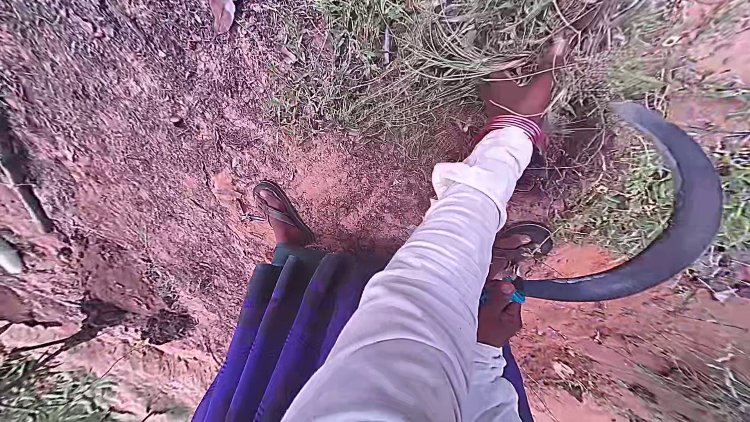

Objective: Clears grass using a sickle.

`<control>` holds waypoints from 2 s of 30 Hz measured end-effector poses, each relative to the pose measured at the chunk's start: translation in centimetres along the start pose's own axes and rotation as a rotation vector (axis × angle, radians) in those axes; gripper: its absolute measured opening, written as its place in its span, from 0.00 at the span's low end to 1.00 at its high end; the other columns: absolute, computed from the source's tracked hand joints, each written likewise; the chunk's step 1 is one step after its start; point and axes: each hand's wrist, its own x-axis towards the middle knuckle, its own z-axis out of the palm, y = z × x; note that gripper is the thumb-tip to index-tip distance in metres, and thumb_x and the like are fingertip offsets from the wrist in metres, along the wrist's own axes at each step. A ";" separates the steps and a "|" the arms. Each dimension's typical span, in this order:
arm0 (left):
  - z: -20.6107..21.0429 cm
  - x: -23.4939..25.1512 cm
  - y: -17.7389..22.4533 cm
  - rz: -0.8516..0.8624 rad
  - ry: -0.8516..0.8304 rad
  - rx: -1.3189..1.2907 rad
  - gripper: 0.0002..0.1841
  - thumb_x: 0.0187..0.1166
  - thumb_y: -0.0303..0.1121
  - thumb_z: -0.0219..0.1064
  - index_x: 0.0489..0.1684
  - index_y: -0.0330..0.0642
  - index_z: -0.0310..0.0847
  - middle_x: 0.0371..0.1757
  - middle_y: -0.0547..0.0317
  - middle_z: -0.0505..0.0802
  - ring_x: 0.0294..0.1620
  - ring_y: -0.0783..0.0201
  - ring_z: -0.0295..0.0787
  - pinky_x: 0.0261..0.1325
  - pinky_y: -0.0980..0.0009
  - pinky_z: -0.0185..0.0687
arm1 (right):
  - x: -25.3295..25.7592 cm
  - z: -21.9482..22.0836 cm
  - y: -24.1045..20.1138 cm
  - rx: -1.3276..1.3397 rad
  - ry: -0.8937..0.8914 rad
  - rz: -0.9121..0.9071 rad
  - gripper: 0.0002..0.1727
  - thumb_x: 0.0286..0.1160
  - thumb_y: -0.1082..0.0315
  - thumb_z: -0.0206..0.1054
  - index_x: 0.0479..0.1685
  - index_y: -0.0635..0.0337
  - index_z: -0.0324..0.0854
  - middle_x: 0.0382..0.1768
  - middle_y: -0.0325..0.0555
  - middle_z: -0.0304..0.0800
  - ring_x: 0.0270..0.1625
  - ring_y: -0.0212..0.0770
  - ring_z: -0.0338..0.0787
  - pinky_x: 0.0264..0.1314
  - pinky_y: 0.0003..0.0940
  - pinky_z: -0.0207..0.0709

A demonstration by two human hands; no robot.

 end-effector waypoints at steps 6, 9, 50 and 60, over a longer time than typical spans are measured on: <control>-0.9 -2.1 4.9 0.027 -0.444 -0.049 0.34 0.89 0.32 0.63 0.93 0.35 0.54 0.84 0.32 0.75 0.86 0.44 0.72 0.87 0.51 0.64 | 0.4 0.6 -0.6 0.005 0.028 0.023 0.11 0.90 0.74 0.45 0.40 0.62 0.71 0.14 0.19 0.77 0.15 0.16 0.81 0.23 0.13 0.82; -6.1 -5.5 0.0 0.132 -0.181 -0.051 0.20 0.87 0.24 0.62 0.76 0.32 0.78 0.71 0.39 0.89 0.70 0.53 0.89 0.75 0.58 0.81 | 0.7 0.1 1.0 0.041 -0.001 -0.003 0.13 0.92 0.69 0.43 0.39 0.59 0.71 0.13 0.22 0.79 0.13 0.22 0.82 0.19 0.19 0.83; -23.1 10.2 -10.2 -0.051 0.187 1.182 0.61 0.59 0.68 0.78 0.95 0.46 0.55 0.99 0.43 0.39 1.00 0.45 0.24 0.92 0.31 0.18 | 3.0 17.5 13.4 -0.438 -0.787 0.653 0.22 0.97 0.54 0.45 0.52 0.68 0.70 0.17 0.40 0.71 0.13 0.34 0.76 0.19 0.29 0.79; -22.5 12.3 -8.6 0.089 0.079 1.446 0.48 0.64 0.52 0.76 0.90 0.44 0.64 0.95 0.49 0.62 0.97 0.43 0.46 0.85 0.18 0.24 | -4.2 21.6 10.0 -0.388 -0.691 0.719 0.23 0.95 0.52 0.49 0.49 0.68 0.74 0.14 0.39 0.68 0.11 0.31 0.72 0.19 0.26 0.75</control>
